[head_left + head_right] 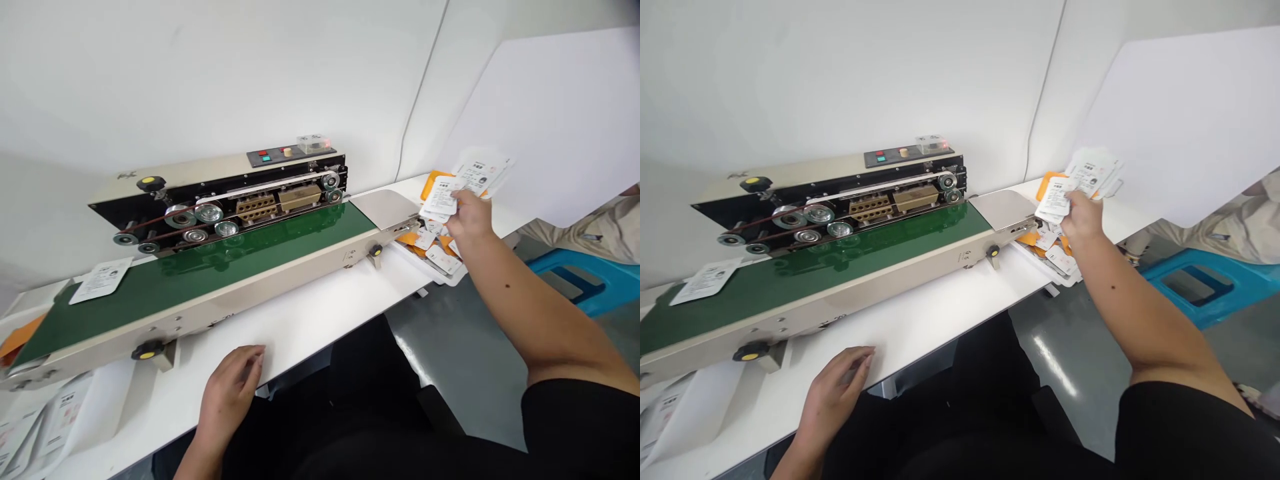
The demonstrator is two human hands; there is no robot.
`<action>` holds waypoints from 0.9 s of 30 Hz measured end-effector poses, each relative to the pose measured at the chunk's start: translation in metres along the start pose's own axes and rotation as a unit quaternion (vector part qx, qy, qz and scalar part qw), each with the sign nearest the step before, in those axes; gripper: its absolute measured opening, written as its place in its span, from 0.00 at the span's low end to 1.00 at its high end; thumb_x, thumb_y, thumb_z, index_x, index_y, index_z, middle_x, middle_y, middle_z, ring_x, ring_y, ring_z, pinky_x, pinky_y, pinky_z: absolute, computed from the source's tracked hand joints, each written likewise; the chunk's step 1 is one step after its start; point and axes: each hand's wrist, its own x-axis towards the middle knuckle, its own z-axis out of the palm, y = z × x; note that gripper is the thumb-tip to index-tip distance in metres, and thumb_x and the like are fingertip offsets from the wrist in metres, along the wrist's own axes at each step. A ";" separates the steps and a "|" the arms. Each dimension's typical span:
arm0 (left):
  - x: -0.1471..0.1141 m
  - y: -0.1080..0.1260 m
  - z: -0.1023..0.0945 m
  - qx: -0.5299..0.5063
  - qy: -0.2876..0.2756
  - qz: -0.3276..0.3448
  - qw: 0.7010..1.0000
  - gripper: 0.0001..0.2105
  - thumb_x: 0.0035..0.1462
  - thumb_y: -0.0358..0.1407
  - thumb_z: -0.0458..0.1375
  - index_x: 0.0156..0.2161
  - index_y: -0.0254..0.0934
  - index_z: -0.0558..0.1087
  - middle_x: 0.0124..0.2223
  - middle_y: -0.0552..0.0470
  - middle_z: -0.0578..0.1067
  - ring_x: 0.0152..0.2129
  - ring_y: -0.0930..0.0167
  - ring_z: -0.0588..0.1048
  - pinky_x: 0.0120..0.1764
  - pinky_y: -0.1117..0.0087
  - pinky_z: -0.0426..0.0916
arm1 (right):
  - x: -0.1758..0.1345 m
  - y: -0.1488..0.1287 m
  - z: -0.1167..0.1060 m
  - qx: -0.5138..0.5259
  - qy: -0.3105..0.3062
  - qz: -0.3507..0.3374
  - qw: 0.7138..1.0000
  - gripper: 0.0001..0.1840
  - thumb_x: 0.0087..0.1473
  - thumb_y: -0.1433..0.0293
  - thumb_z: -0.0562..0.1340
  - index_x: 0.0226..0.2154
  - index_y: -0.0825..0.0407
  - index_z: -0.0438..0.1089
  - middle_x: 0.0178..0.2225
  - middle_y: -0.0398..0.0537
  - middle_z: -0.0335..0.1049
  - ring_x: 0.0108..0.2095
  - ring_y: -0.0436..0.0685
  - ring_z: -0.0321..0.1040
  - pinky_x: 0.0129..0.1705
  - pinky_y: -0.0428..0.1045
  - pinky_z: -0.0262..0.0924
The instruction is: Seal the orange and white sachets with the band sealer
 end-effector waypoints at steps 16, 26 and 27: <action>-0.025 0.040 0.021 0.117 0.122 0.056 0.984 0.19 0.68 0.39 0.61 0.62 0.40 0.73 0.65 0.36 0.73 0.65 0.50 0.70 0.64 0.42 0.68 | -0.345 0.031 0.074 -0.432 -0.605 -0.171 0.647 0.29 0.67 0.69 0.55 0.64 0.29 0.71 0.68 0.38 0.67 0.68 0.66 0.64 0.68 0.65 0.63; -0.019 0.027 0.030 0.106 -0.077 0.062 0.989 0.38 0.71 0.49 0.56 0.78 0.37 0.48 0.75 0.33 0.59 0.73 0.48 0.59 0.69 0.41 0.61 | -0.374 0.054 0.073 -0.355 -0.680 -0.201 0.610 0.43 0.57 0.59 0.68 0.72 0.47 0.61 0.72 0.51 0.60 0.74 0.70 0.52 0.75 0.67 0.47; -0.016 0.026 0.016 0.084 -0.084 0.065 0.991 0.41 0.70 0.49 0.57 0.78 0.38 0.45 0.76 0.33 0.58 0.74 0.49 0.57 0.69 0.43 0.62 | -0.375 0.054 0.071 -0.354 -0.680 -0.203 0.609 0.44 0.58 0.57 0.68 0.73 0.47 0.60 0.73 0.52 0.59 0.74 0.72 0.51 0.75 0.69 0.46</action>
